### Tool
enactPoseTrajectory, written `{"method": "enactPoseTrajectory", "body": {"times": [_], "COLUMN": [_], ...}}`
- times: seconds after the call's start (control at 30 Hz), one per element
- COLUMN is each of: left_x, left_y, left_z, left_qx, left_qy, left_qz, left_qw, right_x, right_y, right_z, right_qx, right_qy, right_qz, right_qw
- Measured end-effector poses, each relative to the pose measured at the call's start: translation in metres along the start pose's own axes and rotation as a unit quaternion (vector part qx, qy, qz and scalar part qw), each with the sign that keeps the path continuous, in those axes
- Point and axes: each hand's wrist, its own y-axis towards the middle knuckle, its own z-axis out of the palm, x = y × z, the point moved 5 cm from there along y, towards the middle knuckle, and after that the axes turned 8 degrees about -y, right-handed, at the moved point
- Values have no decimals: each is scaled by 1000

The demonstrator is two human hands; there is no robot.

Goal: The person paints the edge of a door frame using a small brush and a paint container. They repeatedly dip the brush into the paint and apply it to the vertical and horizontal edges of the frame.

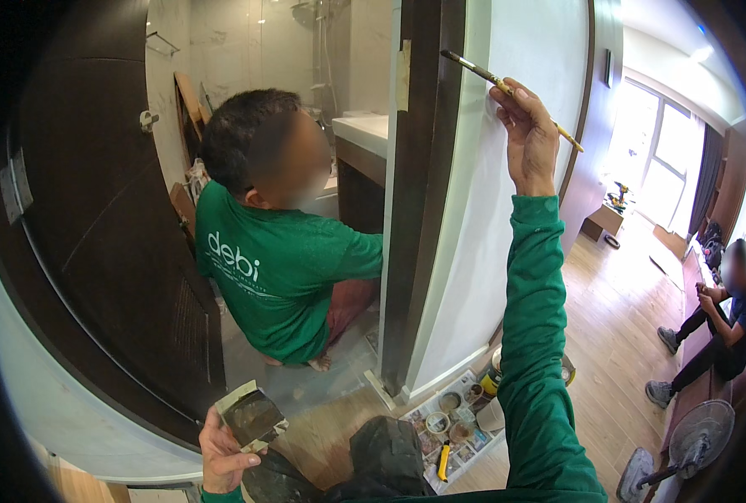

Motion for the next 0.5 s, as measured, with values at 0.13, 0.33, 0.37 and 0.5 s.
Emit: {"method": "enactPoseTrajectory", "body": {"times": [0.13,0.33,0.37,0.5], "left_x": [0,-1,-1,0], "left_y": [1,1,0,-1], "left_z": [1,3,3,1], "left_qx": [1,-1,-1,0], "left_qy": [8,4,4,6], "left_qz": [-4,-9,-8,-4], "left_qw": [1000,1000,1000,1000], "right_x": [0,0,-1,-1], "right_y": [2,3,3,-1], "right_z": [-1,-1,-2,-3], "right_qx": [0,19,14,19], "right_qy": [-2,-5,-4,-3], "right_qz": [1,9,13,3], "right_qw": [1000,1000,1000,1000]}}
